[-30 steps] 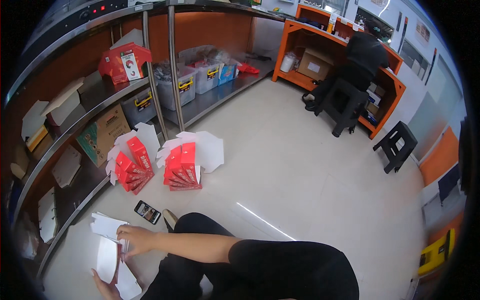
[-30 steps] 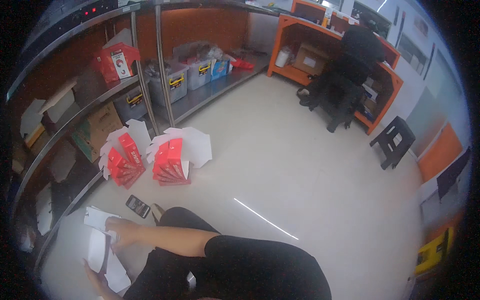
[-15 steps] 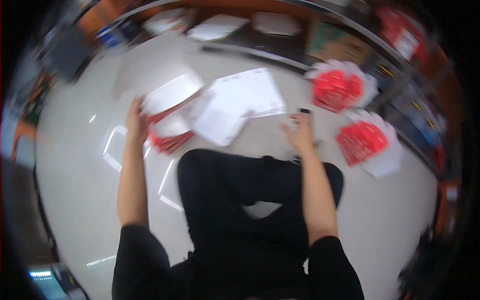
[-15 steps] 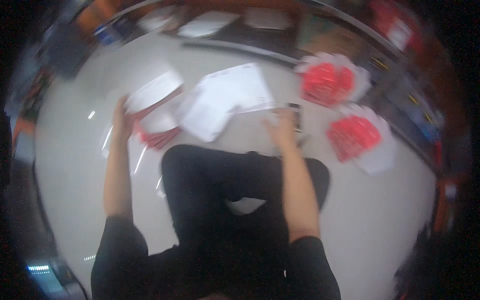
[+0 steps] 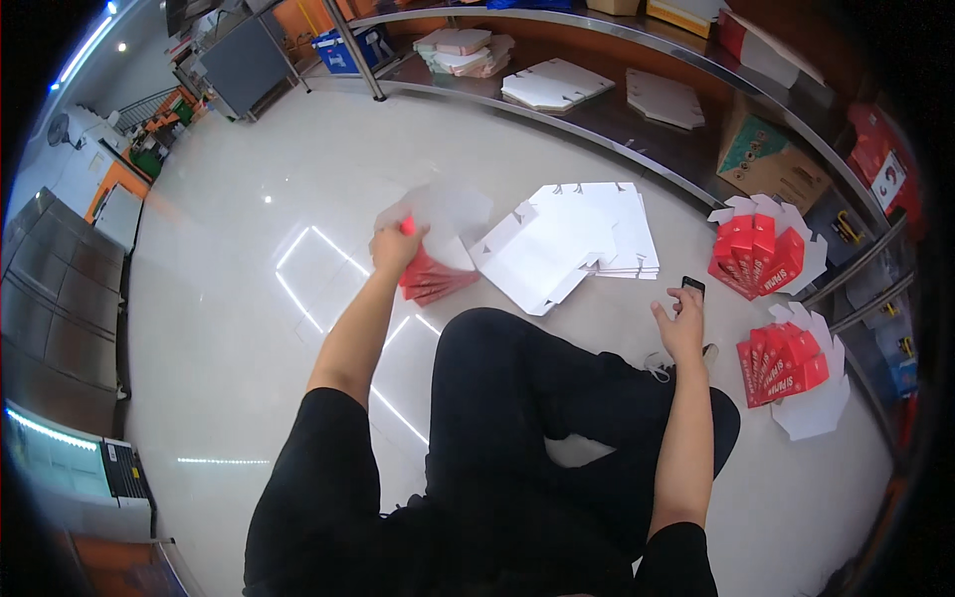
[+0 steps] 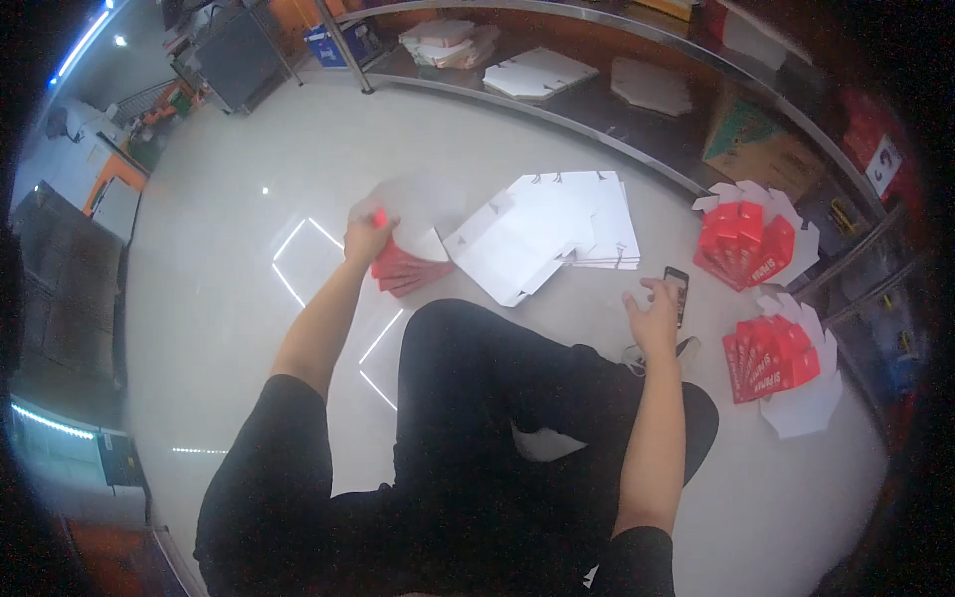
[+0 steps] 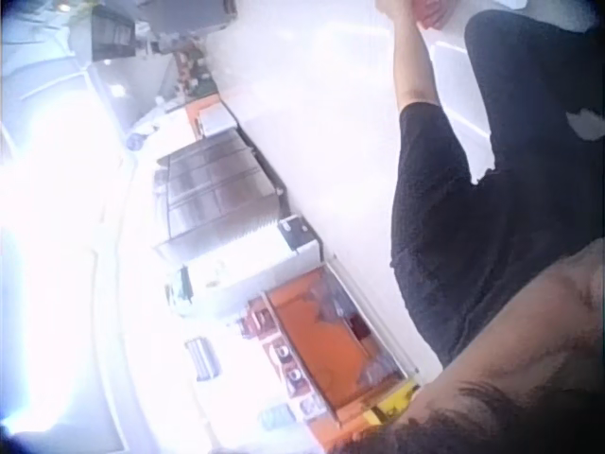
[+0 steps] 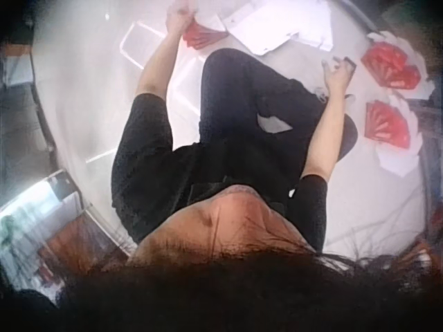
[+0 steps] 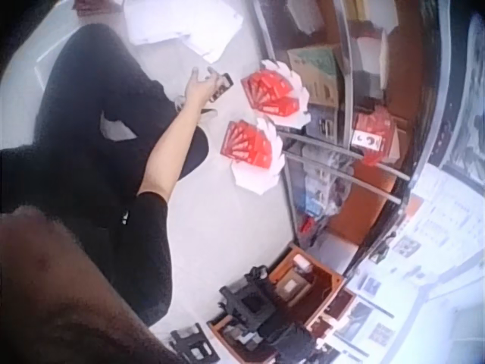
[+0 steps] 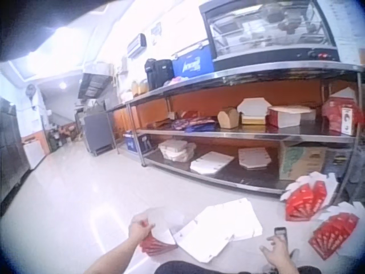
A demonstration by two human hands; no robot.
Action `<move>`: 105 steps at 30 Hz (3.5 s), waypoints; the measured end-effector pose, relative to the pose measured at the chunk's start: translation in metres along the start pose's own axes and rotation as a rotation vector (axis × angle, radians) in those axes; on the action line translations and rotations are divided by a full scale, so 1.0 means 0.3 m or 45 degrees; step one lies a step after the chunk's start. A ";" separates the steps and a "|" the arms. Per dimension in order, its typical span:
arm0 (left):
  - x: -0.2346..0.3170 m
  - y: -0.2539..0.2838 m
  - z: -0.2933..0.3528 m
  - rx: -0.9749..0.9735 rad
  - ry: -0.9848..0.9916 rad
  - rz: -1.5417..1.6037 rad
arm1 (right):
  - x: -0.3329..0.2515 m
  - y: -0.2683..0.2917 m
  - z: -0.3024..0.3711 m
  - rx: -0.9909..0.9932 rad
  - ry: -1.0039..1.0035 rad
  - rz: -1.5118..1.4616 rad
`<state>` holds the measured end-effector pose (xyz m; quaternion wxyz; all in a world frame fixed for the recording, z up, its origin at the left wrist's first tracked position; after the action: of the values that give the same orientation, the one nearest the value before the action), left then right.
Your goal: The person sits on the floor and assembles small red and white cardboard boxes by folding the flat pieces and tucking the flaps into place. They handle the boxes one by one, stacking the completed ones on the floor.
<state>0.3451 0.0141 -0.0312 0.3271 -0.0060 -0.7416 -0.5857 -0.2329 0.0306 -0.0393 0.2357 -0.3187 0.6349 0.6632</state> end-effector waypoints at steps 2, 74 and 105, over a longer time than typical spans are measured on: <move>0.017 -0.040 0.040 0.033 0.027 -0.184 | 0.006 0.022 0.001 0.008 -0.015 0.010; 0.855 -0.542 0.281 -1.052 -0.287 0.737 | 0.089 -0.213 -0.185 0.013 -0.246 -0.467; 0.654 -0.625 0.165 -0.954 0.226 1.183 | 0.041 -0.178 -0.168 0.096 -0.036 -0.439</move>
<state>0.0939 -0.0749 -0.1016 0.5850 -0.3953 -0.3745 -0.6011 -0.1969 -0.0162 -0.0846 0.3665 -0.4044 0.5919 0.5931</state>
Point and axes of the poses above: each hand's wrist, its own z-axis away from the middle knuckle, its own y-axis out of the back of the hand, x = y × z, the point moved 3 cm from there along -z, towards the middle knuckle, and after that the axes turned 14 degrees about -x, right-handed, at the moved point
